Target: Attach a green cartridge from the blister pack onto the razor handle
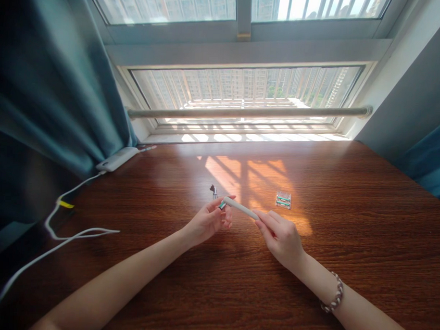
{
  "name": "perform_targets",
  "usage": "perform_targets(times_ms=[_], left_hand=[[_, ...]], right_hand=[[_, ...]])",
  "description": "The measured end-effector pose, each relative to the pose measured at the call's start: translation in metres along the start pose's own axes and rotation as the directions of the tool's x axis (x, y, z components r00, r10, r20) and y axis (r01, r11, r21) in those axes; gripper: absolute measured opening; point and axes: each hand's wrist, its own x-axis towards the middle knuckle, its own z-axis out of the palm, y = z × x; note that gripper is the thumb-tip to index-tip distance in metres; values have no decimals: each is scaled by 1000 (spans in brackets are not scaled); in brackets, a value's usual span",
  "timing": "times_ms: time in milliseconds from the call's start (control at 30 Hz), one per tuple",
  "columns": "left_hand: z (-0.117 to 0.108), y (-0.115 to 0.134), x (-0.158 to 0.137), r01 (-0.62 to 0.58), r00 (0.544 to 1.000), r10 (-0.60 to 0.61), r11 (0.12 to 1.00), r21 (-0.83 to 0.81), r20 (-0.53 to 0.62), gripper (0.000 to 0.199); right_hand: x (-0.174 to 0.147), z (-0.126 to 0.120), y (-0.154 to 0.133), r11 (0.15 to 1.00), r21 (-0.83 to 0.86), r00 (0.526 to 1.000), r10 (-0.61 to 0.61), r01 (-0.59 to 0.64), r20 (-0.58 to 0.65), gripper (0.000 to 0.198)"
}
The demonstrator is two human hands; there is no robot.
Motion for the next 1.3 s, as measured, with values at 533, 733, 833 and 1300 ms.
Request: perform_targets(times_ms=[533, 733, 833, 1300], left_hand=[[0, 0, -1, -13, 1000, 13, 1000, 8, 19, 50], [1, -1, -1, 8, 1000, -8, 1000, 11, 10, 52], [2, -1, -1, 3, 1000, -3, 1000, 18, 7, 53], [1, -3, 0, 13, 1000, -13, 1000, 9, 17, 47]], right_hand=[[-2, 3, -1, 996, 76, 999, -37, 38, -11, 23], [-2, 5, 1, 998, 57, 1000, -14, 13, 4, 23], [-1, 6, 3, 997, 71, 1000, 4, -3, -17, 22], [-1, 6, 5, 999, 2, 998, 51, -51, -37, 25]])
